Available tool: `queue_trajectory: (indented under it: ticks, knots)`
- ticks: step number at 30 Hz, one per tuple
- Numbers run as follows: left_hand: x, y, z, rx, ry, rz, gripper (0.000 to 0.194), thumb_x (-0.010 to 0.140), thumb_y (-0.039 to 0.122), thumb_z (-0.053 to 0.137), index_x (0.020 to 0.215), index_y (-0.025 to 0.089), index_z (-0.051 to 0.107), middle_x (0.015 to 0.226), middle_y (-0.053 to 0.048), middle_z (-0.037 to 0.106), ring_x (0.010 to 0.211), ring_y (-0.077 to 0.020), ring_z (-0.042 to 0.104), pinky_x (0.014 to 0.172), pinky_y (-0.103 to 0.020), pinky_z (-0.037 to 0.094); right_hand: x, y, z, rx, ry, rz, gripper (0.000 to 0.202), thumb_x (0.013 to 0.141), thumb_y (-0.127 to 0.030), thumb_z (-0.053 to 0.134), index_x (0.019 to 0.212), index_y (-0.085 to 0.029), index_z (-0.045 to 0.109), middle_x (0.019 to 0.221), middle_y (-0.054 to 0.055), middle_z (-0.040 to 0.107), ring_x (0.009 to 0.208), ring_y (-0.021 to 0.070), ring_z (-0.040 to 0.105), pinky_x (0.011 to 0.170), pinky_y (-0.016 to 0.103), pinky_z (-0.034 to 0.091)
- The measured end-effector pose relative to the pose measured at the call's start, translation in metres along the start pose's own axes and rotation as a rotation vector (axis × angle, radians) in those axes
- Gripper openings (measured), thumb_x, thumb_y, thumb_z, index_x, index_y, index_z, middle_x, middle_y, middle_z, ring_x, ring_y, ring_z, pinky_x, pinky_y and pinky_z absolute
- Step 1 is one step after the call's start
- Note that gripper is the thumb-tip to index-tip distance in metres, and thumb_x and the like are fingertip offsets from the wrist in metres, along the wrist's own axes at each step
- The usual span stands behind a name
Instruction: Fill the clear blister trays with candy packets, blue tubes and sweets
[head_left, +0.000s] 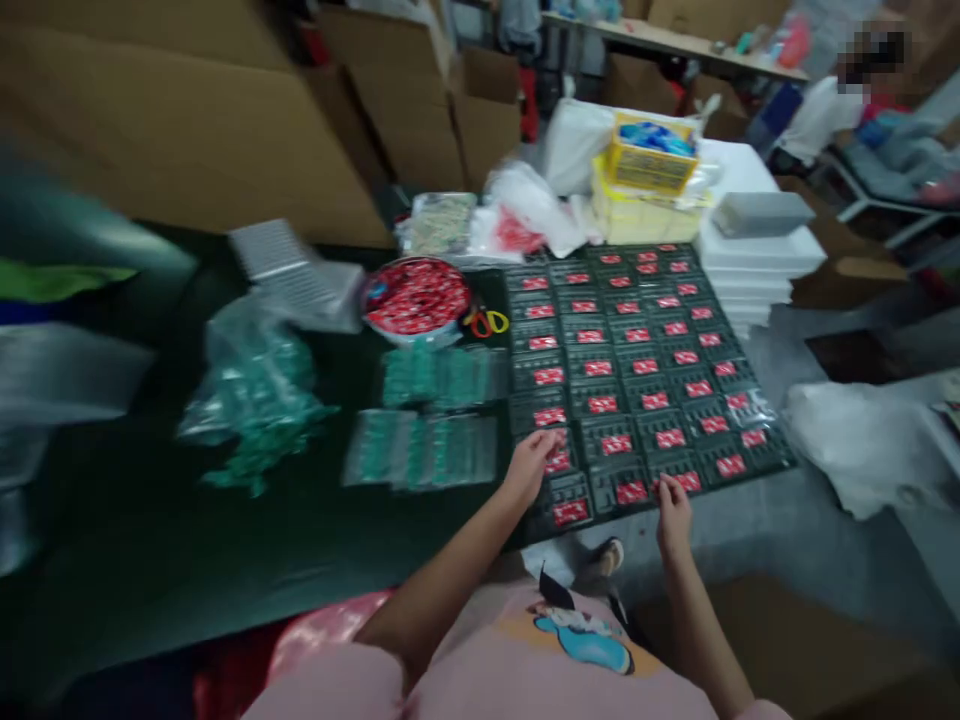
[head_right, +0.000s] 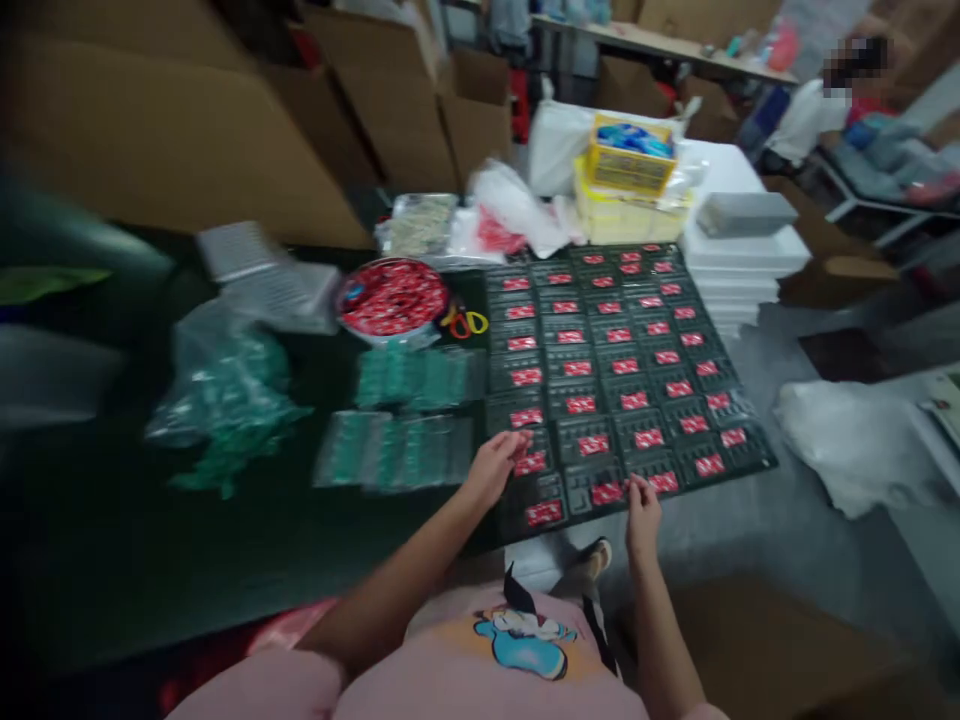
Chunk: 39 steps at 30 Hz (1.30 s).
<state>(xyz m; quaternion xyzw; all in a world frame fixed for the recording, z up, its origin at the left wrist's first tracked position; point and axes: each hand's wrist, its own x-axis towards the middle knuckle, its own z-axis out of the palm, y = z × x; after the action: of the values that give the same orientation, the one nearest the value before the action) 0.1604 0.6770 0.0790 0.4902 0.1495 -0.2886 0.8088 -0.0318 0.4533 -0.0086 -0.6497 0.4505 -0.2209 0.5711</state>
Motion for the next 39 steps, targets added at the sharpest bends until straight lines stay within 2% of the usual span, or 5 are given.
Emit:
queue_trajectory:
  ticks: [8,14,24,31,39]
  knots:
    - [-0.067,-0.163,0.191,0.232,-0.413,-0.251,0.036,0.072,0.049,0.075,0.089,0.018,0.071,0.106,-0.011,0.069,0.09,-0.0179,0.063,0.079,-0.028,0.044,0.022,0.048,-0.223,0.158,0.311,0.047,0.04,0.072,-0.05,0.068,0.098,-0.02,0.068,0.085,0.003,0.071,0.076,0.016,0.067,0.069,0.027,0.052]
    - [-0.082,-0.219,0.337,0.305,-0.677,-0.291,0.04,0.07,0.047,0.077,0.097,0.018,0.069,0.111,-0.01,0.066,0.087,-0.0158,0.062,0.078,-0.028,0.043,0.01,0.091,-0.39,0.233,0.767,-0.067,0.024,0.074,-0.043,0.067,0.091,-0.027,0.067,0.079,0.0,0.069,0.065,0.0163,0.065,0.057,0.029,0.051]
    - [-0.025,-0.294,0.416,0.411,-0.579,-0.344,0.044,0.066,0.046,0.08,0.096,0.018,0.068,0.106,-0.01,0.066,0.081,-0.0144,0.06,0.075,-0.028,0.041,0.124,0.057,-0.4,0.299,0.668,0.002,0.035,0.073,-0.049,0.064,0.096,-0.022,0.062,0.079,0.001,0.067,0.066,0.0122,0.062,0.06,0.024,0.049]
    - [0.047,-0.326,0.509,0.365,-0.511,-0.32,0.042,0.066,0.047,0.079,0.094,0.018,0.069,0.099,-0.008,0.067,0.082,-0.015,0.06,0.072,-0.026,0.04,0.25,0.014,-0.483,0.248,0.616,0.015,0.038,0.069,-0.047,0.067,0.096,-0.021,0.06,0.08,0.0,0.065,0.066,0.01,0.061,0.059,0.021,0.046]
    - [0.117,-0.34,0.602,0.206,-0.418,-0.282,0.041,0.069,0.043,0.077,0.098,0.016,0.067,0.101,-0.008,0.066,0.083,-0.0142,0.059,0.073,-0.026,0.039,0.341,0.043,-0.554,0.16,0.471,0.193,0.035,0.057,-0.043,0.07,0.083,-0.025,0.055,0.064,-0.006,0.061,0.052,0.0114,0.057,0.048,0.022,0.042]
